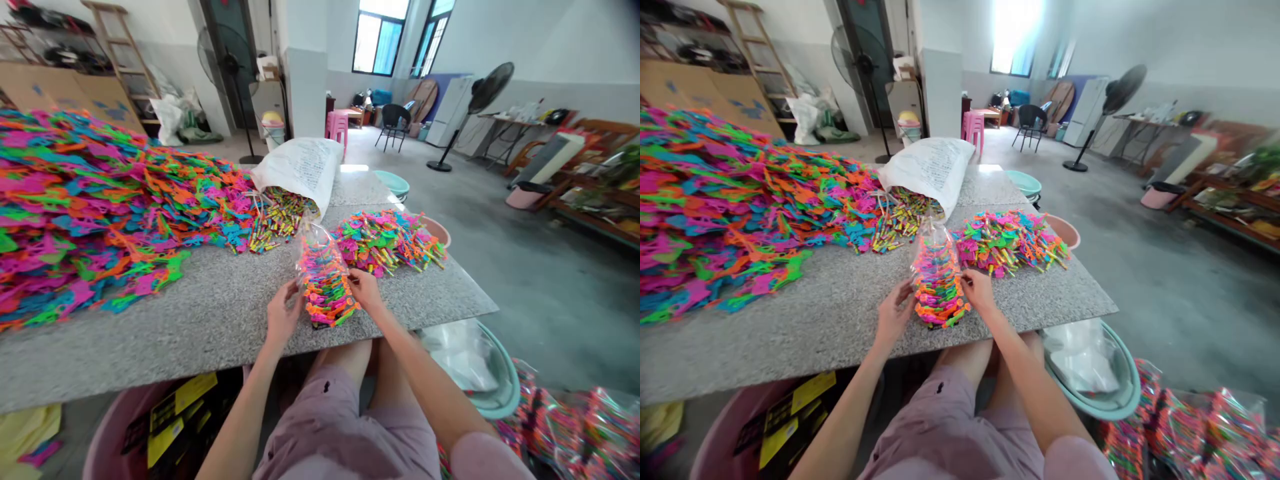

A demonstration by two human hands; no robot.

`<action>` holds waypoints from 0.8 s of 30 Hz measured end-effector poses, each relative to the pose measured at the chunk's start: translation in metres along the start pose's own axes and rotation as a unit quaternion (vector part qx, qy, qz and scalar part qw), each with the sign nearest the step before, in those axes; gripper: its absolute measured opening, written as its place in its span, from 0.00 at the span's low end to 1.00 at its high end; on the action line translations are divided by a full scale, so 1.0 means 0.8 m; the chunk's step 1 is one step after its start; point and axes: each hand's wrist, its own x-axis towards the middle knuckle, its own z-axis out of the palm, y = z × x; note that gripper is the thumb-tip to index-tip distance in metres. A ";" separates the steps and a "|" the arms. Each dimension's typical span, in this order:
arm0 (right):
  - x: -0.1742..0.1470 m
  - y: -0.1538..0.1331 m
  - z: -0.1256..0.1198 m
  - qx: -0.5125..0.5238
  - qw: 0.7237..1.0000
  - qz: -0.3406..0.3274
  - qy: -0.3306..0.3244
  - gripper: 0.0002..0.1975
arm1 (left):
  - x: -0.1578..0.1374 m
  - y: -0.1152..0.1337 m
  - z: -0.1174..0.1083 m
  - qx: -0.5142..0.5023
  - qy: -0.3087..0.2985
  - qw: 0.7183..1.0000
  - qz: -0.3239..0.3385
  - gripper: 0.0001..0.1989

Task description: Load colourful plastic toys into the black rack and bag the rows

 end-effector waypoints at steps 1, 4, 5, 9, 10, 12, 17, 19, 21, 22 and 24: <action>-0.002 0.000 0.005 0.004 1.000 -0.003 0.015 0.07 | 0.001 0.002 0.003 0.002 -0.001 1.000 0.003 0.17; -0.026 0.002 0.009 0.013 0.998 -0.017 0.051 0.09 | -0.008 0.016 0.008 0.012 0.017 1.000 -0.004 0.12; -0.039 0.002 0.008 0.016 0.998 -0.022 0.055 0.10 | -0.017 0.023 0.008 0.014 0.023 1.000 -0.008 0.12; -0.112 -0.013 -0.003 0.036 0.998 -0.018 0.052 0.12 | -0.080 0.056 0.009 0.005 0.019 0.999 -0.025 0.09; -0.133 -0.019 -0.007 0.041 0.998 -0.006 0.047 0.12 | -0.099 0.065 0.009 0.003 0.013 1.000 -0.028 0.07; -0.176 -0.027 -0.012 0.055 0.997 0.028 0.042 0.11 | -0.134 0.078 0.007 0.003 0.002 1.000 -0.030 0.06; -0.250 -0.020 -0.024 0.068 0.993 0.042 0.081 0.11 | -0.178 0.082 -0.006 0.002 -0.042 0.999 0.025 0.06; -0.260 -0.012 -0.030 0.046 0.996 -0.002 0.071 0.10 | -0.177 0.078 -0.012 0.001 -0.077 0.995 0.071 0.07; -0.262 -0.006 -0.037 0.019 0.997 -0.056 0.047 0.10 | -0.170 0.075 -0.016 0.010 -0.116 0.987 0.109 0.08; -0.259 -0.004 -0.039 0.006 0.996 -0.082 0.042 0.10 | -0.165 0.075 -0.018 0.019 -0.133 0.983 0.125 0.08; -0.253 -0.001 -0.044 -0.021 0.990 -0.126 0.058 0.10 | -0.157 0.076 -0.020 0.042 -0.160 0.975 0.151 0.08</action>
